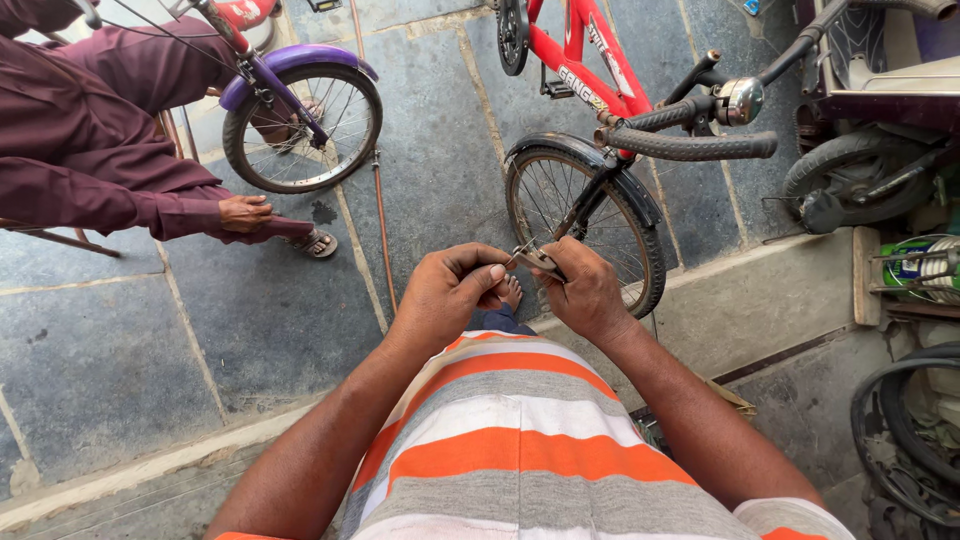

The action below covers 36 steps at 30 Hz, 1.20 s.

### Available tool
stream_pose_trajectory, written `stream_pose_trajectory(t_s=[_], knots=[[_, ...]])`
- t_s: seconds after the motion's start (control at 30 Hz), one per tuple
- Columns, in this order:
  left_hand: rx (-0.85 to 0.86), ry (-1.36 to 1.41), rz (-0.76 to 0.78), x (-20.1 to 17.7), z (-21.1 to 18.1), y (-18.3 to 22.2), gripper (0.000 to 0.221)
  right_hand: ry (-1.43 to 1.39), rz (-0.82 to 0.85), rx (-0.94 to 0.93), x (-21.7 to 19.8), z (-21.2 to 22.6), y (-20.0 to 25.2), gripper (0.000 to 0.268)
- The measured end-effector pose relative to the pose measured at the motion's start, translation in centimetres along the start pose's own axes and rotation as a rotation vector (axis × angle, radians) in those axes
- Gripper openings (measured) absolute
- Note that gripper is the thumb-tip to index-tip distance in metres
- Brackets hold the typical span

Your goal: The person uses pliers to strip and twist a wire, then threads the wire through the bell and handlebar assembly of a bicycle and secures it.

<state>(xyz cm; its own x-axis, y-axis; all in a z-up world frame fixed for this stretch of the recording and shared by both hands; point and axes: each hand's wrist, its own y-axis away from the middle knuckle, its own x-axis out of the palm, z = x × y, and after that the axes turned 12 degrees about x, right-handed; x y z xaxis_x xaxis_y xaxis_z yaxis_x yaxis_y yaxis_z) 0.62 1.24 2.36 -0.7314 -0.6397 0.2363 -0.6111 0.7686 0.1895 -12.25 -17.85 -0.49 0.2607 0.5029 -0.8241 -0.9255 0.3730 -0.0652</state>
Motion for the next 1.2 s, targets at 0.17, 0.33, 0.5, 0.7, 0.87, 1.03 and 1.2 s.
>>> stream_pose_trajectory(t_s=[0.17, 0.33, 0.5, 0.7, 0.87, 1.03, 1.2], knots=[[0.013, 0.059, 0.021, 0.4, -0.2, 0.1, 0.020, 0.024, 0.026, -0.051, -0.6, -0.1, -0.3, 0.020], [0.009, 0.020, 0.007, 0.5, -1.0, 0.1, 0.020, 0.042, 0.008, -0.022, -0.6, 0.3, -0.6, 0.018], [0.081, -0.078, -0.018, 0.2, -1.3, 0.2, 0.020, 0.000, -0.085, -0.050, -0.6, 1.0, -0.5, 0.022], [0.038, -0.253, -0.104, 1.2, -1.7, 0.1, 0.017, 0.186, -0.175, -0.021, 0.4, 0.3, -0.6, 0.021], [-0.002, -0.198, -0.186, 1.8, -0.7, -0.8, 0.016, 0.273, -0.213, 0.014, 1.9, -0.9, -1.3, 0.018], [0.045, -0.166, -0.178, 1.0, 1.2, -2.2, 0.015, 0.199, -0.160, 0.021, 2.3, -1.3, -1.8, 0.020], [0.047, -0.221, -0.141, 0.5, 1.7, -1.5, 0.015, 0.136, -0.094, 0.009, 1.8, -1.0, -1.4, 0.020]])
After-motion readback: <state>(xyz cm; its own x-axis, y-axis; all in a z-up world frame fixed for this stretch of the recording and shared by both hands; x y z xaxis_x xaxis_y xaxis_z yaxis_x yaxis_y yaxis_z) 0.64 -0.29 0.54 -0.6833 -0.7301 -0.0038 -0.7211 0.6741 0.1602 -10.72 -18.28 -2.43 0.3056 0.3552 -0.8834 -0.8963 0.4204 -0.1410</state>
